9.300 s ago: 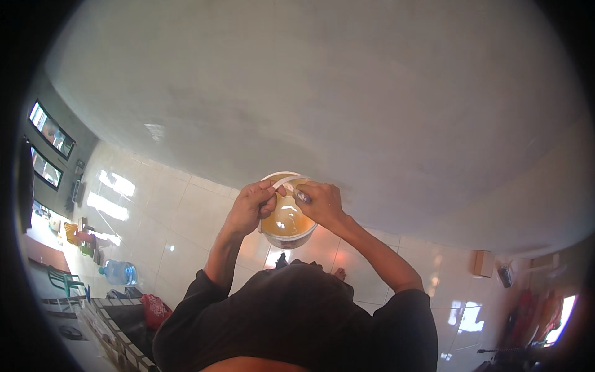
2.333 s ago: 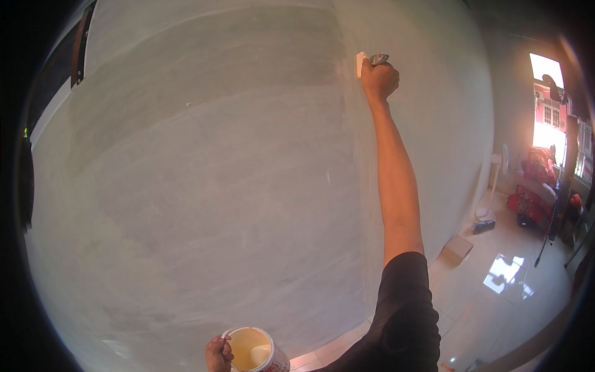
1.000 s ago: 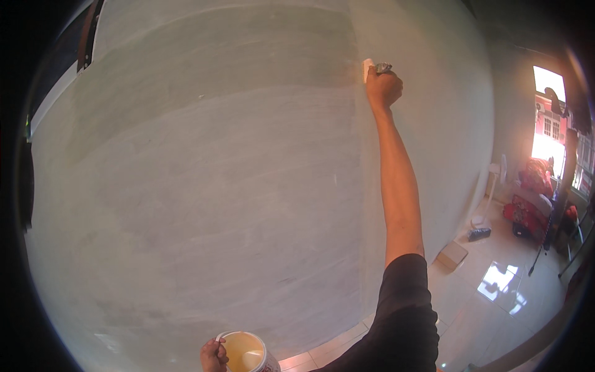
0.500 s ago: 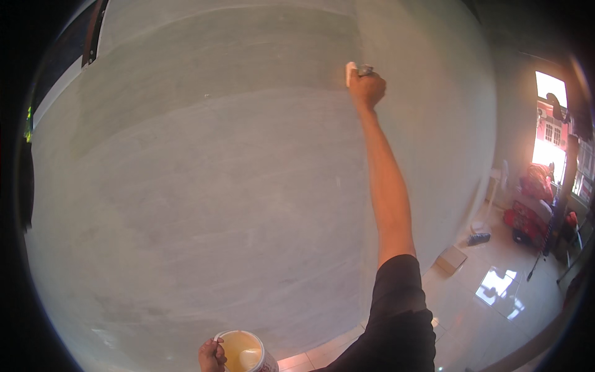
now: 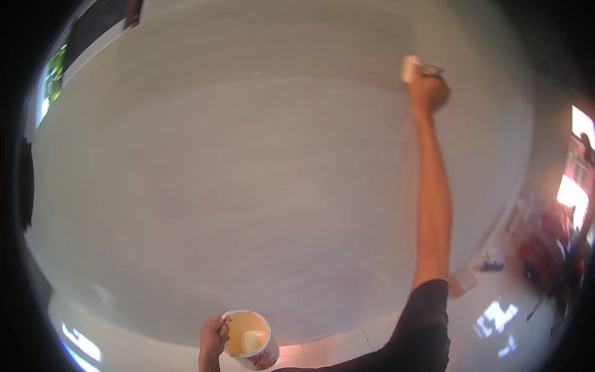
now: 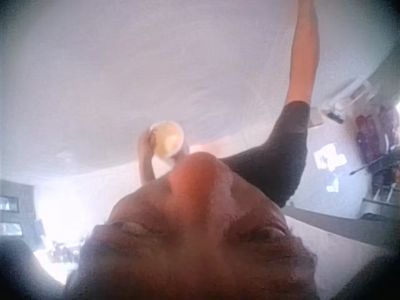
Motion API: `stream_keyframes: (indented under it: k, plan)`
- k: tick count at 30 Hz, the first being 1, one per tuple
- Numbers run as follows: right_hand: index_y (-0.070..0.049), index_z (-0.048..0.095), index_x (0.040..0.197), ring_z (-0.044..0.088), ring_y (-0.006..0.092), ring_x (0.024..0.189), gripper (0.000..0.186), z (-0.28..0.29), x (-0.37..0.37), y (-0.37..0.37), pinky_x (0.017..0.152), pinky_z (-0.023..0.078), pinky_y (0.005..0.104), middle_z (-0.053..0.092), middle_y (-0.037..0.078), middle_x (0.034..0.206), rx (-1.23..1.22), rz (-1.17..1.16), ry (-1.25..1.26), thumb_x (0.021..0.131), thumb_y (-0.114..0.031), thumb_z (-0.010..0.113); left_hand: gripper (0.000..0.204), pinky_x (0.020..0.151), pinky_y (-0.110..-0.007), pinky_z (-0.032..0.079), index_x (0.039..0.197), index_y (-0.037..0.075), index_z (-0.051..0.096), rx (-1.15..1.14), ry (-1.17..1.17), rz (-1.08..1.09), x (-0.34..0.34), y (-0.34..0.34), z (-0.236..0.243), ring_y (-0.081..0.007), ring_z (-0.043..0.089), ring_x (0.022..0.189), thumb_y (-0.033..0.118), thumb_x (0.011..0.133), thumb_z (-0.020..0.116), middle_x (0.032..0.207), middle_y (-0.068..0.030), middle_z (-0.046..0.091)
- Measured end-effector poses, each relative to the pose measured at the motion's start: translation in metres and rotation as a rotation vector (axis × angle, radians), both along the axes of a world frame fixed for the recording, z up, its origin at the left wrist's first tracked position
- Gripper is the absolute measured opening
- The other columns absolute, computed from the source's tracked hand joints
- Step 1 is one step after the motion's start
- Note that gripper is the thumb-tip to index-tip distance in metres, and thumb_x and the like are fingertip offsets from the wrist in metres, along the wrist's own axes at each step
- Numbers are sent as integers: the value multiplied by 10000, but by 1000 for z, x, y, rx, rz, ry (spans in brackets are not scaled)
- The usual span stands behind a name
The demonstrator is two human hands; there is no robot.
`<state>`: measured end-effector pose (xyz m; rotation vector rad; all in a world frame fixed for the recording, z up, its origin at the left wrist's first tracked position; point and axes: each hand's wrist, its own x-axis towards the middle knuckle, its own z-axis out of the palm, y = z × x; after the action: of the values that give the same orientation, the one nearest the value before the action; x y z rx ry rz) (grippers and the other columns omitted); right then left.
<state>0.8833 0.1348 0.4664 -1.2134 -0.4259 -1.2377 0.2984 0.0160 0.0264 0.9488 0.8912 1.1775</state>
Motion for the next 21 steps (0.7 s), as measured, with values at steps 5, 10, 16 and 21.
stream_keyframes:
  k: [5,10,16,21]
  plan:
    - [-66,712,715,680,313,650,400,-6,-51,2,575,520,426,685,132,684,-10,45,-16,794,-455,661,209,444,-216,237,953,-43,575,-47,-52,49,0,-12,4,-67,305,487,81,939,408,573,13,404]
    - [-62,717,711,675,339,694,466,-4,-100,2,622,522,437,691,136,723,-111,124,-48,792,-515,645,211,475,-215,250,956,-42,582,-40,-40,69,-2,-20,-4,-68,311,508,92,938,421,579,22,390]
    - [-71,713,733,659,356,655,380,9,-133,41,581,506,465,671,148,681,-93,85,-41,830,-425,613,224,479,-215,248,943,-32,602,-47,25,1,2,-13,2,-66,309,512,110,938,429,584,28,399]
    - [-94,703,746,639,380,638,310,19,-205,71,574,501,472,661,157,703,-21,216,-180,833,-378,614,235,491,-217,261,951,-13,609,-62,67,-38,6,-13,3,-68,319,520,114,948,412,587,32,406]
